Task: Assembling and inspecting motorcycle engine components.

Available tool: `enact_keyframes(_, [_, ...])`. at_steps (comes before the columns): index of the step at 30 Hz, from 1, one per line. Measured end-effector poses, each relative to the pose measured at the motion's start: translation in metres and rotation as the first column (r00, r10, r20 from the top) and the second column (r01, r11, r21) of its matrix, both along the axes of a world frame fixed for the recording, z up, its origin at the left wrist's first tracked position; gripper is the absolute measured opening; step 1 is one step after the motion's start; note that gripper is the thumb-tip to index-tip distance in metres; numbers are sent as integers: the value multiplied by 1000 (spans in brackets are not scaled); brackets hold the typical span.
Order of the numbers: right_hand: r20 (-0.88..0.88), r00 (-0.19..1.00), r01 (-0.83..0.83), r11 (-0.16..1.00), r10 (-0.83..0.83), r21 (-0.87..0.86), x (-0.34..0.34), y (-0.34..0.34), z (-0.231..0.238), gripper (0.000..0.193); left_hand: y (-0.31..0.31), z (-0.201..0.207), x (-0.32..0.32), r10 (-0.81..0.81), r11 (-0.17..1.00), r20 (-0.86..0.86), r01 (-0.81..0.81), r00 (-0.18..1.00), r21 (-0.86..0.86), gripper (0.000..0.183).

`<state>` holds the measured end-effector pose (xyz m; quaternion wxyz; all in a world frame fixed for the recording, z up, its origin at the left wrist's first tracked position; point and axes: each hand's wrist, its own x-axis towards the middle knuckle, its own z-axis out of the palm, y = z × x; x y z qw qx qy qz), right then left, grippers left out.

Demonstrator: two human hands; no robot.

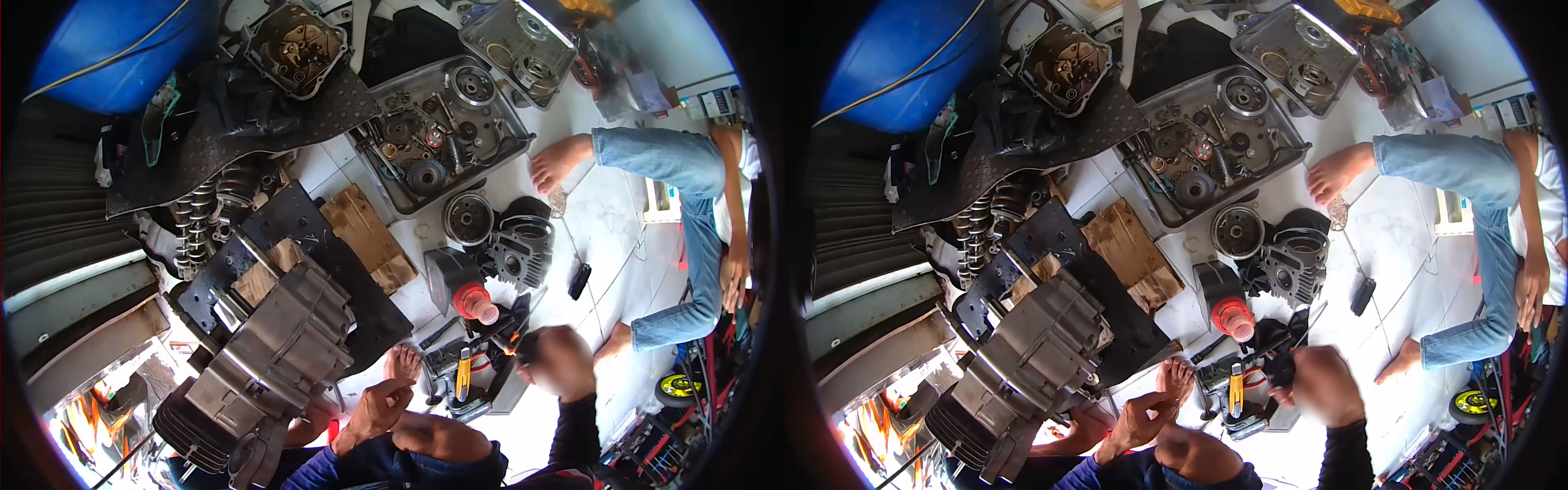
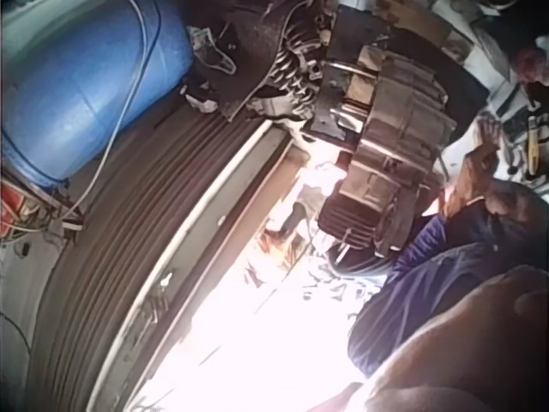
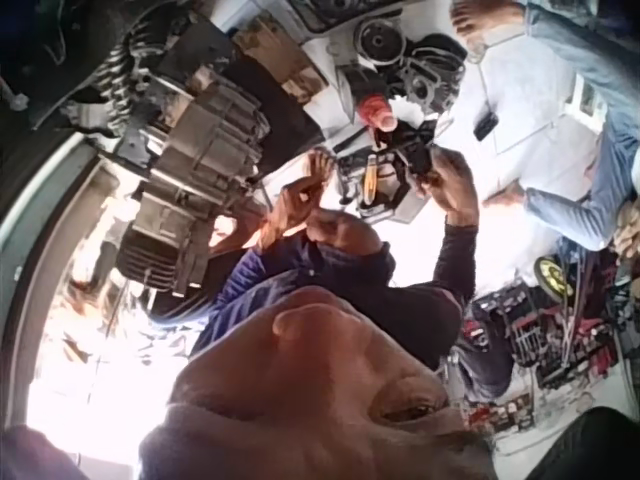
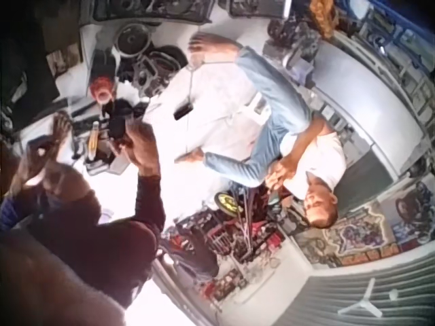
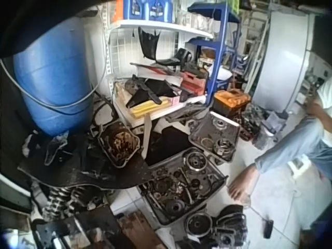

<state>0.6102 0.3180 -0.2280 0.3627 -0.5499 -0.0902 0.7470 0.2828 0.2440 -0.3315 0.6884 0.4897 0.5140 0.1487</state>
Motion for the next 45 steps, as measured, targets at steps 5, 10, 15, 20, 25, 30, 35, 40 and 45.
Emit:
enact_keyframes(5, [217, 921, -319, 946, 325, -64, -60, -53, -44, 25, 11, 10, 13, -29, 995, 161, 44, 986, -87, 32])
enact_keyframes(10, [643, 612, -634, 772, 461, 50, -97, -77, -86, 25, 3, -10, 26, 166, 946, 229, -88, 959, -313, 46])
enact_keyframes(15, [646, 584, -680, 730, 491, 60, -102, -81, -90, 28, -13, -27, 20, 246, 923, 251, -147, 936, -356, 42])
enact_keyframes(20, [640, 369, -791, 589, 674, -164, -29, -27, -48, 23, -16, -18, -9, 236, 921, 30, -214, 971, -325, 30])
enact_keyframes(25, [970, -224, -682, 697, 90, -222, 18, 66, 36, 22, -41, -13, -46, 277, 878, -142, -311, 950, -365, 27])
enact_keyframes(30, [994, -87, -833, 543, 62, -107, -9, 189, -21, 19, -56, -22, -71, 343, 855, -250, -411, 905, -315, 28])
enact_keyframes(35, [924, 129, -916, 315, -359, 250, -33, 302, -146, 13, -49, -32, -60, 278, 882, -293, -364, 915, -299, 30])
enact_keyframes(40, [881, -153, -970, 239, -447, -48, -62, 348, -204, 14, -62, -45, -71, 289, 869, -337, -393, 896, -300, 35])
enact_keyframes(45, [904, -365, -897, 344, -221, -278, -79, 354, -221, 24, -64, -51, -74, 266, 852, -363, -394, 893, -344, 38])
